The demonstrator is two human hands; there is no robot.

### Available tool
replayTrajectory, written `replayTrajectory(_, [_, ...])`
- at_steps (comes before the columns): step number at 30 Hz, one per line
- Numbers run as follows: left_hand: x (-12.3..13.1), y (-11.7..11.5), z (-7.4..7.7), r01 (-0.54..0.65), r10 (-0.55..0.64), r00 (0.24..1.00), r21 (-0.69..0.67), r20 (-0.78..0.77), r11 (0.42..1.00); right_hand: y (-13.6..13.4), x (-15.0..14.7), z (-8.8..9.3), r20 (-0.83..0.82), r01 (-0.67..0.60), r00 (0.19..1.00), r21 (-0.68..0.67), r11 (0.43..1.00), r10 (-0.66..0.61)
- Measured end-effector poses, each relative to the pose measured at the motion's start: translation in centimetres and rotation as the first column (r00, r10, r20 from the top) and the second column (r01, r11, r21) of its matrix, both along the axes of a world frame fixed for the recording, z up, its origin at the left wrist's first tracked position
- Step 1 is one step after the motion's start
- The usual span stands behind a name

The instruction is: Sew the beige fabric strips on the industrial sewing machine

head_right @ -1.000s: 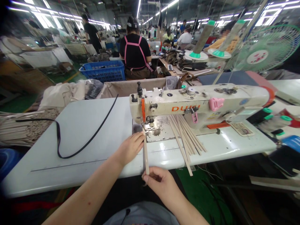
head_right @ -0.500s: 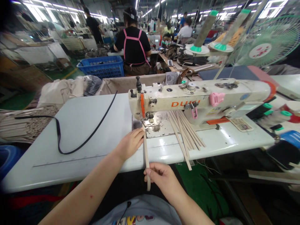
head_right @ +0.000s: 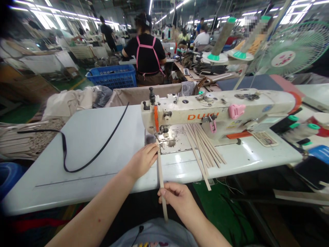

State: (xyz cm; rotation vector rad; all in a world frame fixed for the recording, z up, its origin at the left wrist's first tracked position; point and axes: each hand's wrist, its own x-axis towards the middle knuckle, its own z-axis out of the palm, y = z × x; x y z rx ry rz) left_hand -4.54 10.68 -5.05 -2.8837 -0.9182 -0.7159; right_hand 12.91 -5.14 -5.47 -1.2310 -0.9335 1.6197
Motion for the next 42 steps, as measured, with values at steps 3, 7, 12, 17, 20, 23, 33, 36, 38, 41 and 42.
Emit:
replayTrajectory(3, [0.02,-0.02,-0.06,-0.003,0.003,1.000,0.014,-0.012,1.000,0.02,0.03,0.13,-0.002,0.008,1.000,-0.005,1.000,-0.008])
replayTrajectory(7, [0.13,-0.05,-0.01,-0.005,0.005,1.000,0.007,-0.017,1.000,0.16,0.18,0.01,0.006,0.001,1.000,0.004,1.000,-0.001])
replayTrajectory(12, [0.28,0.22,-0.15,-0.012,0.012,1.000,-0.022,-0.013,1.000,0.25,0.28,0.05,0.007,-0.014,1.000,-0.001,1.000,0.014])
replayTrajectory(17, [0.34,0.40,-0.24,-0.012,0.012,1.000,-0.037,-0.006,0.999,0.36,0.24,0.04,0.033,-0.018,0.999,0.002,1.000,0.018])
replayTrajectory(20, [0.40,0.31,-0.19,-0.019,0.020,1.000,-0.037,0.007,0.999,0.41,0.27,-0.09,0.035,-0.011,0.999,-0.009,1.000,0.011])
replayTrajectory(23, [0.45,0.27,-0.28,-0.029,0.030,0.999,-0.022,0.016,0.999,0.41,0.32,-0.15,0.030,0.004,1.000,-0.009,1.000,-0.004])
replayTrajectory(33, [0.32,0.11,0.16,-0.003,0.004,0.999,-0.020,0.041,1.000,0.52,0.37,-0.12,0.015,0.017,1.000,-0.012,1.000,-0.017])
replayTrajectory(36, [0.29,-0.05,0.36,0.006,-0.006,0.999,-0.003,0.041,1.000,0.63,0.37,-0.26,0.015,0.015,1.000,-0.004,1.000,-0.015])
replayTrajectory(38, [0.25,-0.11,0.38,0.017,-0.018,0.999,0.008,0.041,1.000,0.63,0.35,-0.35,0.011,0.013,1.000,0.005,1.000,-0.013])
replayTrajectory(41, [0.20,-0.16,0.38,0.027,-0.028,0.999,0.008,0.042,1.000,0.52,0.29,-0.39,0.002,0.006,1.000,0.017,1.000,-0.006])
replayTrajectory(42, [0.20,-0.18,0.40,0.027,-0.027,0.999,0.007,0.040,1.000,0.47,0.28,-0.37,0.000,0.005,1.000,0.019,1.000,-0.005])
